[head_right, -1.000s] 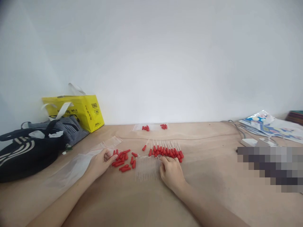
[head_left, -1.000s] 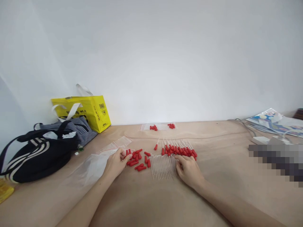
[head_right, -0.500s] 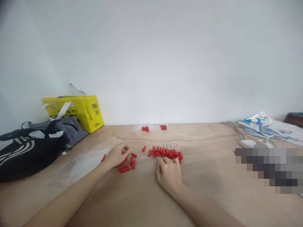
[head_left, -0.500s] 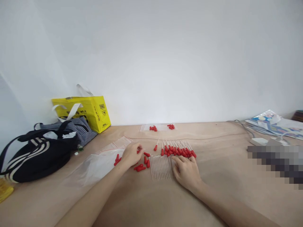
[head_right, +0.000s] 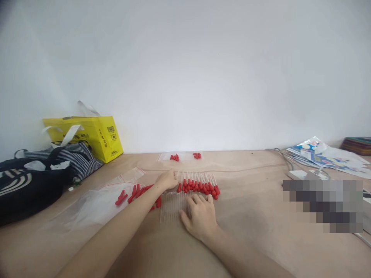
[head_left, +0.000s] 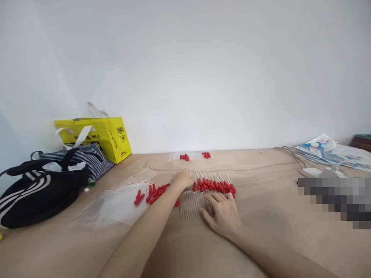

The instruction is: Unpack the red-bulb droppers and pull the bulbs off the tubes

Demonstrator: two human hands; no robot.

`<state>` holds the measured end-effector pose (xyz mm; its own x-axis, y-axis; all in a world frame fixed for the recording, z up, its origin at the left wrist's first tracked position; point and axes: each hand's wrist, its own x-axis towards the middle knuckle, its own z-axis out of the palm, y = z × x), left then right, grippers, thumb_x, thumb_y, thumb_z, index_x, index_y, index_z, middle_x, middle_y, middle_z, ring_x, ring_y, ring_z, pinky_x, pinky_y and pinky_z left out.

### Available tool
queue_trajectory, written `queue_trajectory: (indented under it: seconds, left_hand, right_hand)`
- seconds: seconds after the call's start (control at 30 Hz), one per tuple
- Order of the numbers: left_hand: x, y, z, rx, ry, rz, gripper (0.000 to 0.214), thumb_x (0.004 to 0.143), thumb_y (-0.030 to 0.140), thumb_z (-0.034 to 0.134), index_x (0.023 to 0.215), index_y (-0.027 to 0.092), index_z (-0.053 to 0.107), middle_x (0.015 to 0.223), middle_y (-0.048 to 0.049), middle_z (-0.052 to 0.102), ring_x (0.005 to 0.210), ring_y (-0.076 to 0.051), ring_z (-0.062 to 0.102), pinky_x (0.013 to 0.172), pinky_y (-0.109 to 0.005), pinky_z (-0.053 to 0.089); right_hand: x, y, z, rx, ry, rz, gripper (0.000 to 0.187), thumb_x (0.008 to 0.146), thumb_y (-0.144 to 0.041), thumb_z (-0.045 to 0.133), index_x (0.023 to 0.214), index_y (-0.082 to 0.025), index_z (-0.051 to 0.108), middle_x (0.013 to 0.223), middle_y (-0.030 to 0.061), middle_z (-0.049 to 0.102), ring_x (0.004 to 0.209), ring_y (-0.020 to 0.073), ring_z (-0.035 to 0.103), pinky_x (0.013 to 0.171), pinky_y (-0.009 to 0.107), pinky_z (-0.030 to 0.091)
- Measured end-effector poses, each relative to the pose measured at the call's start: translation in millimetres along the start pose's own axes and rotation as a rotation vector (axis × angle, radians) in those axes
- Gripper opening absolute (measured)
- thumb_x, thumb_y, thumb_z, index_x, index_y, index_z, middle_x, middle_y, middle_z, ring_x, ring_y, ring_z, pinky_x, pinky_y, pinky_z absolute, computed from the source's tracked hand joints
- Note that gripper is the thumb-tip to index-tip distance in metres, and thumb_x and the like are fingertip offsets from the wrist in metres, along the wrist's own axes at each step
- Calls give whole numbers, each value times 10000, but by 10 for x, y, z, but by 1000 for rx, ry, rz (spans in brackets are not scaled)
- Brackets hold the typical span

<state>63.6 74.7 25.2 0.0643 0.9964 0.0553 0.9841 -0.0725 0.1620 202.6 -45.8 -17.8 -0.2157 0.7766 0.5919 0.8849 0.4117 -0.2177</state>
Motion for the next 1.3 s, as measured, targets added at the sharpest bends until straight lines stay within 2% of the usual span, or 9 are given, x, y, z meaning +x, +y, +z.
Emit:
queue_trajectory:
  seconds: [0.2, 0.4, 0.5, 0.6, 0.73, 0.9, 1.03, 1.17, 1.3]
  left_hand:
    - [-37, -42, 1, -55, 55, 13, 385, 721, 178, 505, 1088, 115, 411, 941, -164, 625, 853, -259, 602, 672, -314, 428]
    - [-402, -326, -123, -131, 248, 150, 315, 806, 91, 353, 1120, 110, 341, 1027, -143, 555, 933, -208, 561, 765, -317, 428]
    - [-718, -434, -87, -156, 294, 306, 218, 831, 141, 364, 1046, 161, 397, 966, -75, 568, 908, -175, 563, 785, -304, 439]
    - [-983, -464, 15, -149, 461, 656, 145, 837, 142, 347, 936, 171, 449, 856, -56, 586, 802, -177, 579, 708, -307, 470]
    - [-1145, -436, 114, -138, 647, 901, 164, 849, 118, 322, 900, 169, 470, 787, -43, 596, 713, -152, 579, 661, -271, 479]
    - [-1144, -460, 123, -121, 648, 903, 193, 849, 154, 372, 984, 140, 509, 883, -81, 622, 836, -171, 581, 745, -296, 472]
    - [-1109, -493, 129, -45, 639, 905, 218, 846, 181, 394, 981, 155, 562, 1053, -86, 613, 1037, -218, 520, 887, -414, 394]
    - [-1117, -466, 132, -53, 649, 939, 235, 847, 144, 380, 975, 156, 576, 1010, -56, 646, 1065, -198, 512, 971, -449, 298]
    - [-1163, -419, 102, -64, 606, 915, 234, 840, 137, 375, 917, 160, 595, 1005, -57, 649, 1074, -198, 509, 1012, -479, 222]
  right_hand:
    - [-1, -5, -12, 58, 18, -23, 278, 710, -420, 549, 901, -226, 603, 813, 24, 627, 760, 183, 535, 700, 325, 241]
    - [20, 99, 7, 102, 230, -18, 225, 804, -315, 457, 945, -216, 602, 854, 38, 624, 781, 169, 525, 713, 324, 277]
    - [44, 125, 4, 69, 299, -104, 282, 818, -291, 443, 1064, -215, 559, 984, 61, 605, 872, 182, 511, 773, 341, 289]
    - [62, 123, 29, 31, 303, -253, 323, 813, -300, 470, 1123, -226, 520, 1065, 57, 588, 958, 191, 491, 864, 375, 259]
    - [62, 114, 102, 42, 289, -395, 213, 811, -277, 499, 1008, -241, 574, 808, 5, 657, 840, 157, 529, 942, 429, 180]
    - [53, 111, 122, 77, 321, -441, 119, 814, -214, 497, 868, -232, 602, 545, -51, 592, 717, 121, 533, 957, 442, 161]
    - [55, 109, 111, 63, 331, -481, 160, 815, -172, 469, 893, -225, 598, 631, -32, 632, 764, 125, 543, 967, 435, 162]
    - [53, 98, 112, 44, 303, -522, 262, 818, -119, 410, 997, -221, 570, 762, -5, 661, 826, 137, 543, 984, 450, 126]
    - [45, 81, 88, 27, 226, -513, 286, 802, -84, 373, 960, -215, 572, 717, -7, 644, 854, 139, 533, 988, 471, 99]
